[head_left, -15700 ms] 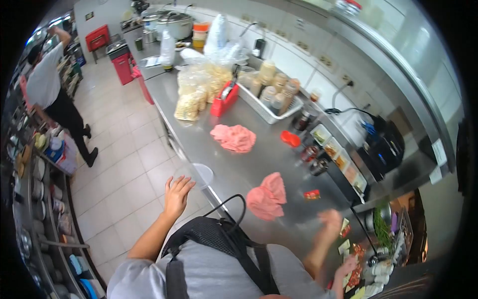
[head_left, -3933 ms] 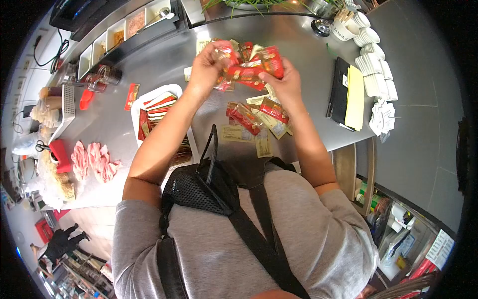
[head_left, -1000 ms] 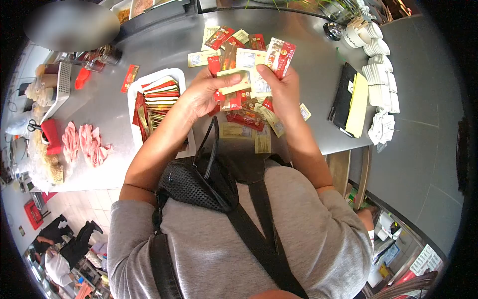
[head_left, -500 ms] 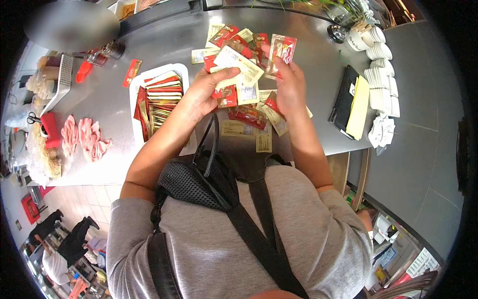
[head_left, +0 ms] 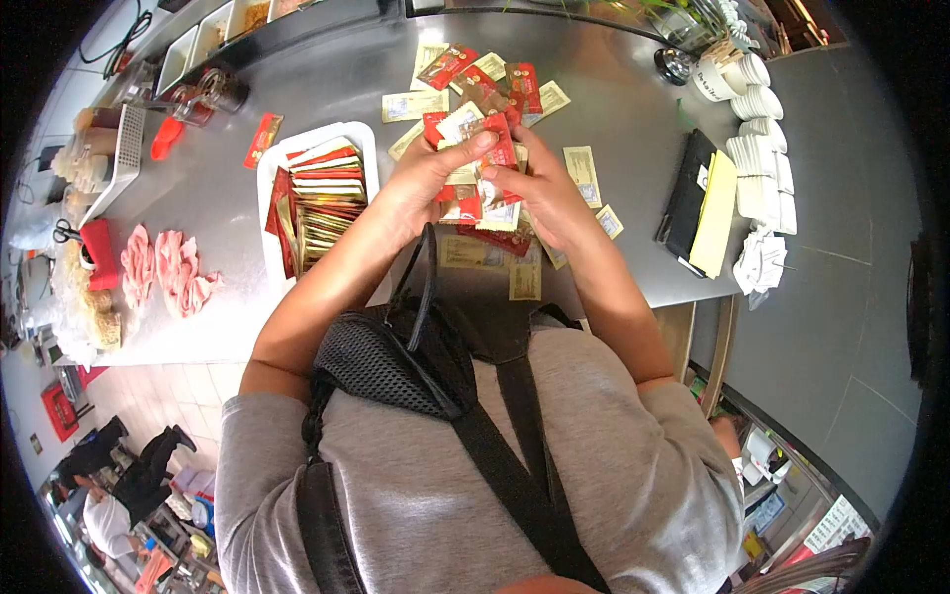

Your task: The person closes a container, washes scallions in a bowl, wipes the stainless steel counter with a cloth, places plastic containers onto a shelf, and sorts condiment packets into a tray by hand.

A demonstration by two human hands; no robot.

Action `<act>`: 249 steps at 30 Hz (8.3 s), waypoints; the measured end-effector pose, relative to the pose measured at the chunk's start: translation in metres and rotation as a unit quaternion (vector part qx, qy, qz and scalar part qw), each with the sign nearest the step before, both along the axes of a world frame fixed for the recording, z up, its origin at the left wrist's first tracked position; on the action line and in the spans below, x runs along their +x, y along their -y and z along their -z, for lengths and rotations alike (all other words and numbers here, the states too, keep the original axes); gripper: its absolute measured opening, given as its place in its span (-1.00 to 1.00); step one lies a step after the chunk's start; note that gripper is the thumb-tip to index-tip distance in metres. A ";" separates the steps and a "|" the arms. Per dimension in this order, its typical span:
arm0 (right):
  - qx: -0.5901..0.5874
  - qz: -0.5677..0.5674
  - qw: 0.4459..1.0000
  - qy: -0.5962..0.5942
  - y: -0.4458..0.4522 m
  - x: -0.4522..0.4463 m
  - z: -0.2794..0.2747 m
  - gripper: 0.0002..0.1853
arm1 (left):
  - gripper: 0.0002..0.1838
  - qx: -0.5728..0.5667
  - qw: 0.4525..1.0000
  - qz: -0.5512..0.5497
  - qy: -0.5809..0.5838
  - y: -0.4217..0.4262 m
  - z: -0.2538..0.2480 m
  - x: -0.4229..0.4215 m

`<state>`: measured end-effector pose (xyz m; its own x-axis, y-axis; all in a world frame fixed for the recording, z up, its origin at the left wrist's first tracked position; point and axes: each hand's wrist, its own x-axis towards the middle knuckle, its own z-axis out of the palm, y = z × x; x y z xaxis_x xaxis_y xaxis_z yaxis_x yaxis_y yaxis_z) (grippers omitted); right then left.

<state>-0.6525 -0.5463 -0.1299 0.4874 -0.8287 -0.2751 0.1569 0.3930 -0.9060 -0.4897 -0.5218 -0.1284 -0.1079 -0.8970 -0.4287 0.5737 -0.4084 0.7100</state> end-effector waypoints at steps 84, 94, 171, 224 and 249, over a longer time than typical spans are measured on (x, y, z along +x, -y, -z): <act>0.246 -0.075 0.954 0.152 -0.121 0.146 -0.048 -0.55 | -0.54 -0.135 0.980 -0.083 -0.117 -0.112 -0.031 0.150; 0.049 -0.048 0.985 0.159 -0.126 0.234 -0.027 -0.39 | -0.71 -0.259 0.928 -0.248 0.099 -0.109 -0.019 0.207; -0.447 -0.116 0.867 -0.186 -0.158 0.286 0.077 -0.50 | -0.58 -0.152 0.830 -0.375 0.383 -0.210 0.089 0.257; -0.517 -0.130 0.836 -0.130 -0.194 0.256 0.042 -0.39 | -0.54 -0.252 0.511 0.117 0.813 -0.210 0.061 0.270; -0.251 -0.451 0.725 -0.456 -0.084 0.154 -0.019 -0.26 | -0.89 -0.101 0.971 -0.101 0.193 -0.097 0.000 0.271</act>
<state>-0.4983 -0.4624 -0.1112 0.6984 -0.3927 -0.5984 -0.7132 -0.4514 -0.5362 -0.2192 -0.4247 -0.1280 0.2123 -0.9530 -0.2162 0.3025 -0.1463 0.9418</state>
